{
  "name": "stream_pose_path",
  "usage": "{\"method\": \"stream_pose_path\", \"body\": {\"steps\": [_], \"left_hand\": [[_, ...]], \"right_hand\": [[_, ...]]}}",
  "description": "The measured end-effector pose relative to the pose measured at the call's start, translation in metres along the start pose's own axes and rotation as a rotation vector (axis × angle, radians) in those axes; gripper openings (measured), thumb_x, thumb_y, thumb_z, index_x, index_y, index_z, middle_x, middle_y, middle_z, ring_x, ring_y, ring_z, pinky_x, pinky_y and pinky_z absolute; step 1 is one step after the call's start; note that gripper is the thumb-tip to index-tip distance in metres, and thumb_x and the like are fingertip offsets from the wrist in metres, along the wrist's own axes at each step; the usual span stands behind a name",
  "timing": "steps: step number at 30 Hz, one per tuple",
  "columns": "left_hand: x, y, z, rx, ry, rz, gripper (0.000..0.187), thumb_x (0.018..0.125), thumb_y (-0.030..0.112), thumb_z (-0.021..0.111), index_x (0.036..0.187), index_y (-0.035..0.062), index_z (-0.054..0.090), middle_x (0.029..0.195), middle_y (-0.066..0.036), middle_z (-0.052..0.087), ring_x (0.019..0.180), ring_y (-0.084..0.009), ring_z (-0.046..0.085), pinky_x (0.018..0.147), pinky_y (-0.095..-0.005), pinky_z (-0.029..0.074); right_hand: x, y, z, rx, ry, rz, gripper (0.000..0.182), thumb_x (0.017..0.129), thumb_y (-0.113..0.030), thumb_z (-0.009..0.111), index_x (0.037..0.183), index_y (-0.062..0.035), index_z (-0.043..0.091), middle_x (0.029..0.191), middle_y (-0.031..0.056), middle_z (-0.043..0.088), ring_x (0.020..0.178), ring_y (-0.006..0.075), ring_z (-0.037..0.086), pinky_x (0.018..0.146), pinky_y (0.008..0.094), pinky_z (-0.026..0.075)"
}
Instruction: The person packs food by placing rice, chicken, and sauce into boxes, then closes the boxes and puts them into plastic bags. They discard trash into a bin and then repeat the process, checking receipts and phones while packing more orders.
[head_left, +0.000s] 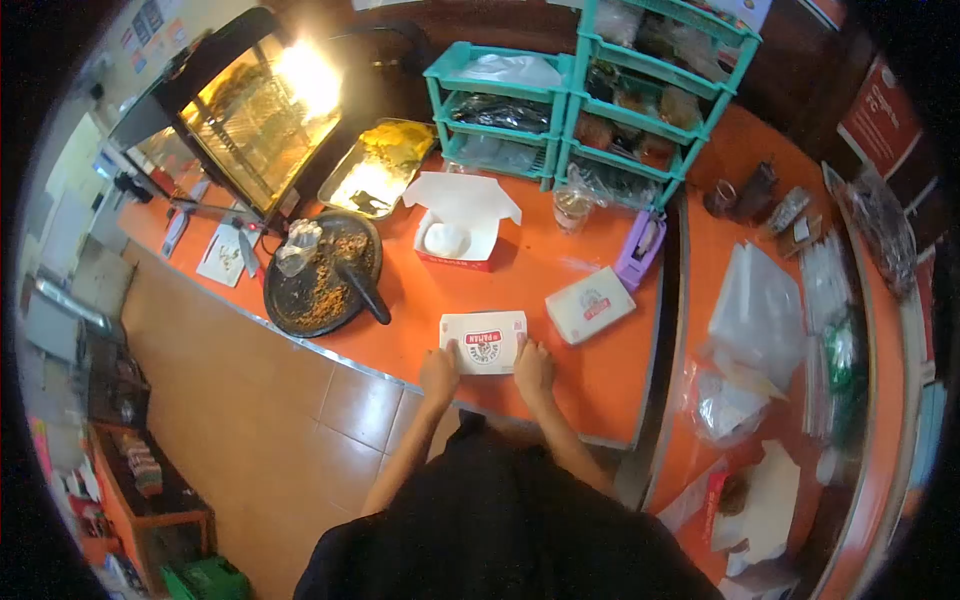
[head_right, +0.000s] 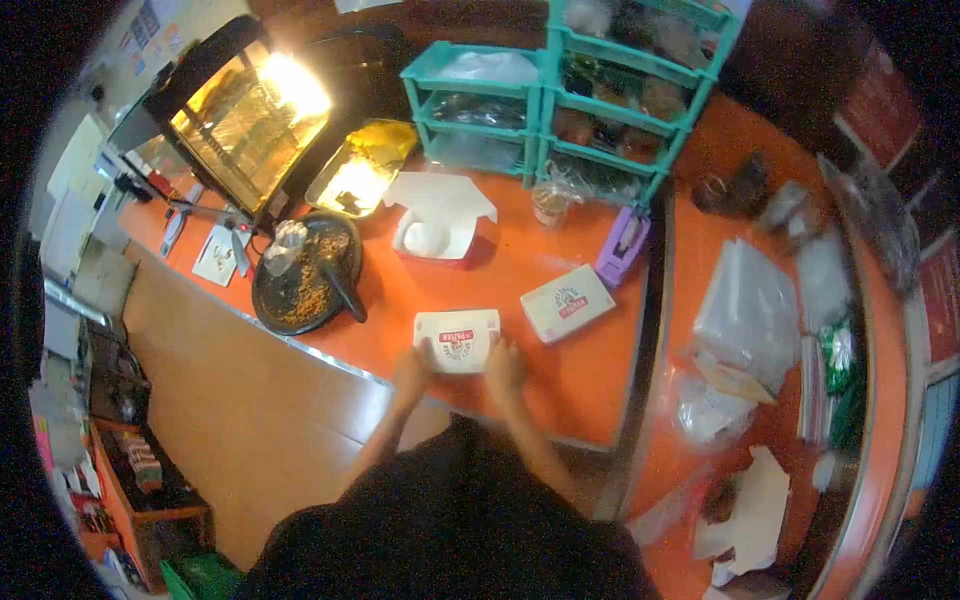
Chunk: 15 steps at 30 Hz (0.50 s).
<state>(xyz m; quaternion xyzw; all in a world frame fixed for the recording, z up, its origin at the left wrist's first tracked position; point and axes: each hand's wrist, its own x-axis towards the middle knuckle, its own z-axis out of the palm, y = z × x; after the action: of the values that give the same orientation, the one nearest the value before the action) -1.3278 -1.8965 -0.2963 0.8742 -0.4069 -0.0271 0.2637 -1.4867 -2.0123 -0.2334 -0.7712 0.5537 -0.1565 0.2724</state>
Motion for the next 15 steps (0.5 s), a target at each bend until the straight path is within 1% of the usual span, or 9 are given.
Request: {"method": "stream_pose_path", "body": {"steps": [1,2,4,6,7,10,11,14,15], "left_hand": [[0.002,-0.017,0.012,0.037,-0.038,0.09,0.047,0.098,0.033,0.045,0.076,-0.0044,0.061,0.067,-0.025,0.057,0.06,-0.0447,0.055,0.058,-0.0516,0.044],[0.008,0.004,-0.018,-0.155,-0.073,-0.081,0.055,0.099,0.035,0.043,0.06,-0.0014,0.057,0.048,-0.015,0.051,0.047,-0.038,0.052,0.05,-0.0496,0.041],[0.009,-0.008,-0.039,-0.625,-0.266,-0.163,0.049,0.1,0.035,0.043,0.069,0.0,0.057,0.06,-0.007,0.055,0.059,-0.0253,0.056,0.054,-0.0427,0.041],[-0.01,-0.006,-0.049,-0.884,-0.164,-0.123,0.034,0.102,0.029,0.041,0.106,-0.0025,0.054,0.106,-0.011,0.052,0.102,-0.0198,0.049,0.089,-0.0341,0.04],[-0.014,-0.009,-0.054,-0.807,-0.157,-0.097,0.034,0.102,0.025,0.04,0.112,-0.0045,0.052,0.111,-0.012,0.05,0.107,-0.021,0.047,0.096,-0.0337,0.037],[-0.009,-0.044,-0.021,-0.905,-0.069,0.036,0.039,0.1,0.032,0.046,0.11,-0.0048,0.053,0.111,-0.014,0.052,0.103,-0.0221,0.049,0.091,-0.0361,0.04],[-0.001,-0.036,-0.026,-0.863,-0.173,-0.14,0.04,0.099,0.034,0.047,0.104,-0.0043,0.054,0.104,-0.014,0.055,0.096,-0.0205,0.051,0.083,-0.0347,0.043],[0.022,-0.045,-0.015,-0.779,-0.221,-0.106,0.042,0.098,0.032,0.046,0.088,-0.0053,0.06,0.085,-0.013,0.061,0.074,-0.0206,0.055,0.067,-0.0339,0.044],[0.038,-0.063,-0.009,-0.798,-0.305,-0.272,0.039,0.098,0.032,0.048,0.097,-0.0044,0.062,0.096,-0.014,0.061,0.083,-0.0206,0.055,0.07,-0.035,0.045]], "right_hand": [[-0.002,0.001,-0.006,0.027,-0.016,-0.011,0.041,0.097,-0.033,0.046,0.087,0.0041,0.06,0.088,0.0253,0.06,0.085,0.0411,0.061,0.073,0.0492,0.049],[-0.005,0.008,-0.005,0.093,-0.014,-0.094,0.038,0.097,-0.031,0.047,0.09,0.0036,0.06,0.089,0.0248,0.061,0.086,0.0407,0.061,0.074,0.049,0.048],[-0.005,0.022,-0.009,0.209,0.028,-0.238,0.032,0.096,-0.027,0.048,0.096,0.0026,0.061,0.092,0.0238,0.061,0.089,0.0399,0.06,0.075,0.0487,0.048],[-0.022,0.025,-0.022,0.471,0.118,-0.374,0.028,0.095,-0.023,0.052,0.108,-0.0002,0.061,0.104,0.0205,0.059,0.098,0.0363,0.058,0.082,0.0423,0.048],[-0.029,0.022,-0.029,0.547,0.085,-0.355,0.028,0.094,-0.022,0.053,0.107,0.0011,0.061,0.107,0.0202,0.058,0.099,0.0356,0.058,0.083,0.0412,0.048],[-0.021,0.028,-0.016,0.651,0.049,-0.177,0.021,0.091,-0.018,0.058,0.099,0.0017,0.06,0.089,0.0169,0.063,0.09,0.0285,0.063,0.078,0.0375,0.049],[-0.017,0.026,-0.018,0.754,0.049,-0.084,0.021,0.09,-0.02,0.06,0.092,0.001,0.059,0.081,0.0168,0.064,0.084,0.0279,0.064,0.073,0.0386,0.049],[-0.005,0.018,-0.031,0.61,-0.073,0.106,0.024,0.087,-0.02,0.059,0.103,-0.0027,0.053,0.095,0.0171,0.062,0.092,0.0322,0.062,0.078,0.043,0.048],[-0.002,0.014,-0.033,0.566,0.154,0.012,0.023,0.088,-0.019,0.058,0.104,-0.0037,0.053,0.097,0.0165,0.061,0.094,0.0322,0.06,0.079,0.0439,0.047]]}}
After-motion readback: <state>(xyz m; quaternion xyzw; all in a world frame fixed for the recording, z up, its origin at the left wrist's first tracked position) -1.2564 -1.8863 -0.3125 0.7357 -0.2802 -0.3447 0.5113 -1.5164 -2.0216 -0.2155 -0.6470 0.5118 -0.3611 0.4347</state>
